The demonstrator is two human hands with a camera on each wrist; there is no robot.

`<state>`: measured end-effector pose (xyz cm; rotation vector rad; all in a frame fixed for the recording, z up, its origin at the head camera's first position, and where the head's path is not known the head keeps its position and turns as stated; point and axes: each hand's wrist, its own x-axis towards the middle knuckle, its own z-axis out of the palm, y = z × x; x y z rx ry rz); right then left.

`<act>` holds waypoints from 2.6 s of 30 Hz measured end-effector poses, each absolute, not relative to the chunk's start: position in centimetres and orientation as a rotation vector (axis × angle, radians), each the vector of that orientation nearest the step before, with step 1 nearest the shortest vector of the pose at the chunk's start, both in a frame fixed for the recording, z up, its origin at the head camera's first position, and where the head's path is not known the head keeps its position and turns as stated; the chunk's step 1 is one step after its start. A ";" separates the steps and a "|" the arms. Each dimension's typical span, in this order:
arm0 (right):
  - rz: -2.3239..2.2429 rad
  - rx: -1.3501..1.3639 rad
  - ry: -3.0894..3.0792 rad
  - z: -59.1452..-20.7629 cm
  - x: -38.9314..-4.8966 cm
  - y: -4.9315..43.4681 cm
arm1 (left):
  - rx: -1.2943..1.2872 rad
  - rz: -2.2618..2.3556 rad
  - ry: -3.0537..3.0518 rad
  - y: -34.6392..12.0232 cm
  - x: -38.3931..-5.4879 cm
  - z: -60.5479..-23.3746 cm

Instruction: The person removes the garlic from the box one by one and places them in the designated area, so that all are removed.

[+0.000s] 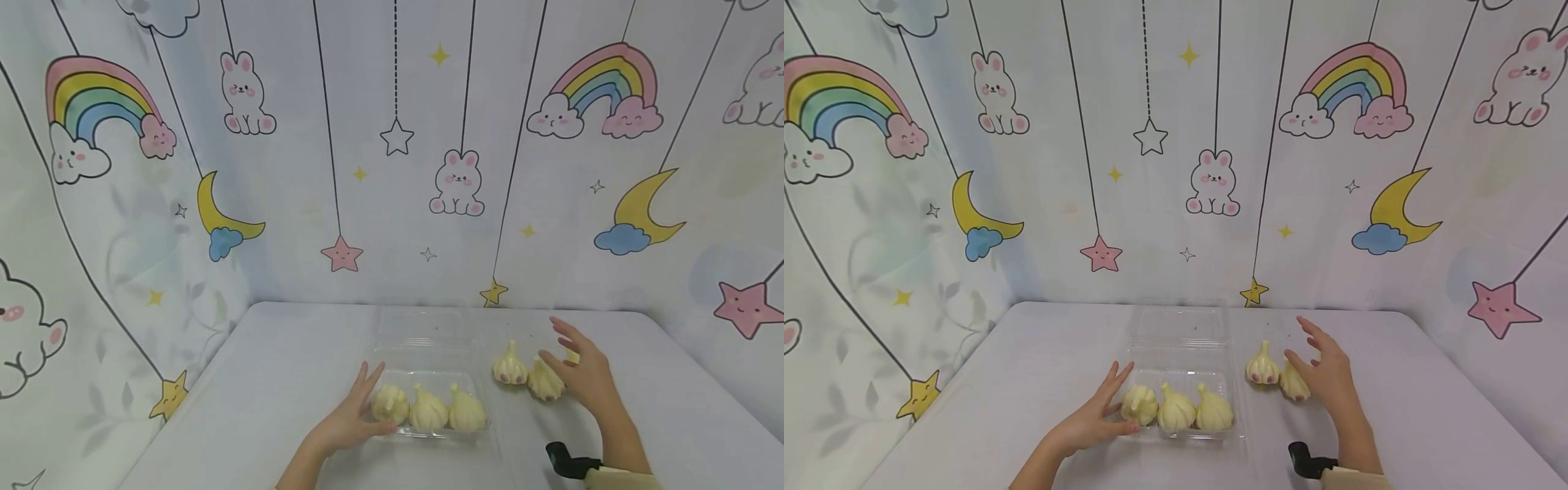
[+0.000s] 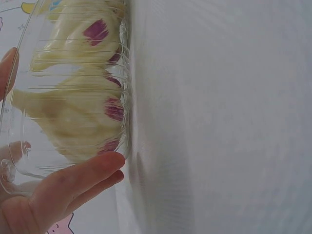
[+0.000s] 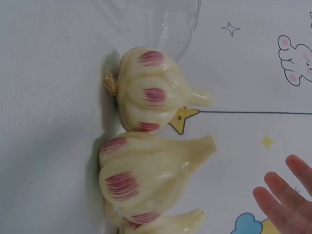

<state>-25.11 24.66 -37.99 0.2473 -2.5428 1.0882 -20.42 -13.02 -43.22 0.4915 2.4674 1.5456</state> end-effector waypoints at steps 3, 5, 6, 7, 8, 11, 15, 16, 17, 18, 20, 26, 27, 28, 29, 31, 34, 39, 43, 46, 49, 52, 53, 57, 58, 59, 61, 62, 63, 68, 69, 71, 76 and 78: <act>1.100 0.268 -2.543 -37.9 -25.0 24.2 | 0.492 1.553 2.459 -13.0 -20.3 -43.1; 1.105 0.281 -2.538 -37.8 -25.0 23.9 | 0.491 1.556 2.455 -13.0 -20.2 -43.1; 1.109 0.286 -2.536 -37.8 -24.9 23.7 | 0.490 1.559 2.451 -13.0 -20.2 -43.1; 1.110 0.294 -2.531 -37.7 -24.9 23.5 | 0.489 1.561 2.449 -13.0 -20.2 -43.1; 1.110 0.303 -2.524 -37.7 -24.9 23.4 | 0.487 1.560 2.449 -13.0 -20.2 -43.1; 1.104 0.319 -2.516 -37.6 -24.9 23.0 | 0.473 1.553 2.452 -12.9 -20.2 -43.1; 1.114 0.332 -2.515 -37.6 -24.9 22.5 | 0.470 1.546 2.453 -12.9 -20.3 -43.1; 1.127 0.337 -2.518 -37.5 -24.8 22.4 | 0.472 1.547 2.451 -12.9 -20.3 -43.1; 1.146 0.345 -2.517 -37.5 -24.8 22.2 | 0.474 1.549 2.450 -12.9 -20.3 -43.1; 1.161 0.352 -2.516 -37.4 -24.8 22.0 | 0.476 1.549 2.450 -12.9 -20.3 -43.1; 1.192 0.364 -2.515 -37.3 -24.6 21.6 | 0.477 1.549 2.453 -12.9 -20.2 -43.1; 1.222 0.373 -2.547 -37.3 -24.7 20.3 | 0.475 1.542 2.464 -13.0 -20.2 -43.0; 1.226 0.382 -2.548 -37.3 -24.8 20.1 | 0.473 1.536 2.472 -13.0 -20.2 -43.0; 1.223 0.393 -2.549 -37.4 -24.8 19.9 | 0.472 1.530 2.480 -13.0 -20.2 -42.9; 1.219 0.410 -2.550 -37.5 -24.9 19.7 | 0.470 1.525 2.488 -13.0 -20.1 -42.9; 1.225 0.457 -2.543 -37.6 -24.9 19.2 | 0.469 1.514 2.505 -13.0 -20.1 -42.8; 1.219 0.523 -2.541 -37.8 -24.8 18.5 | 0.472 1.508 2.510 -13.1 -20.0 -42.7; 1.227 0.579 -2.536 -37.9 -24.6 17.2 | 0.477 1.511 2.496 -13.1 -20.1 -42.8; 1.274 0.625 -2.514 -38.0 -24.5 16.1 | 0.487 1.522 2.483 -13.1 -20.2 -42.8; 1.306 0.666 -2.506 -38.0 -24.4 15.0 | 0.491 1.530 2.475 -13.1 -20.2 -42.9; 1.340 0.703 -2.505 -38.1 -24.2 13.7 | 0.490 1.535 2.467 -13.1 -20.3 -43.0; 1.374 0.741 -2.497 -38.2 -24.0 12.6 | 0.492 1.541 2.459 -13.1 -20.4 -43.0; 1.379 0.747 -2.492 -38.2 -23.9 12.2 | 0.494 1.543 2.457 -13.1 -20.4 -43.0; 1.415 0.773 -2.475 -38.2 -23.6 11.0 | 0.498 1.546 2.454 -13.1 -20.3 -42.9; 1.419 0.774 -2.477 -38.2 -23.5 10.8 | 0.497 1.546 2.456 -13.1 -20.2 -42.8; 1.426 0.781 -2.478 -38.1 -23.4 10.5 | 0.497 1.545 2.456 -13.1 -20.2 -42.8; 1.435 0.800 -2.484 -38.1 -23.3 10.0 | 0.496 1.546 2.456 -13.1 -20.1 -42.7; 1.445 0.812 -2.487 -38.0 -23.2 9.8 | 0.496 1.548 2.454 -13.1 -20.1 -42.7; 1.460 0.819 -2.487 -37.6 -22.9 9.5 | 0.497 1.551 2.453 -13.1 -20.1 -42.7; 1.502 0.899 -2.480 -37.7 -22.7 8.4 | 0.496 1.553 2.454 -13.2 -20.2 -42.8; 1.504 0.907 -2.483 -37.8 -22.7 8.2 | 0.494 1.551 2.457 -13.2 -20.2 -42.8; 1.505 0.932 -2.495 -38.3 -22.9 7.8 | 0.493 1.544 2.463 -13.2 -20.1 -42.8; 1.482 0.993 -2.545 -38.7 -22.7 6.5 | 0.497 1.545 2.470 -13.2 -20.0 -42.7; 1.468 1.006 -2.568 -38.7 -22.6 6.1 | 0.499 1.554 2.466 -13.2 -20.0 -42.6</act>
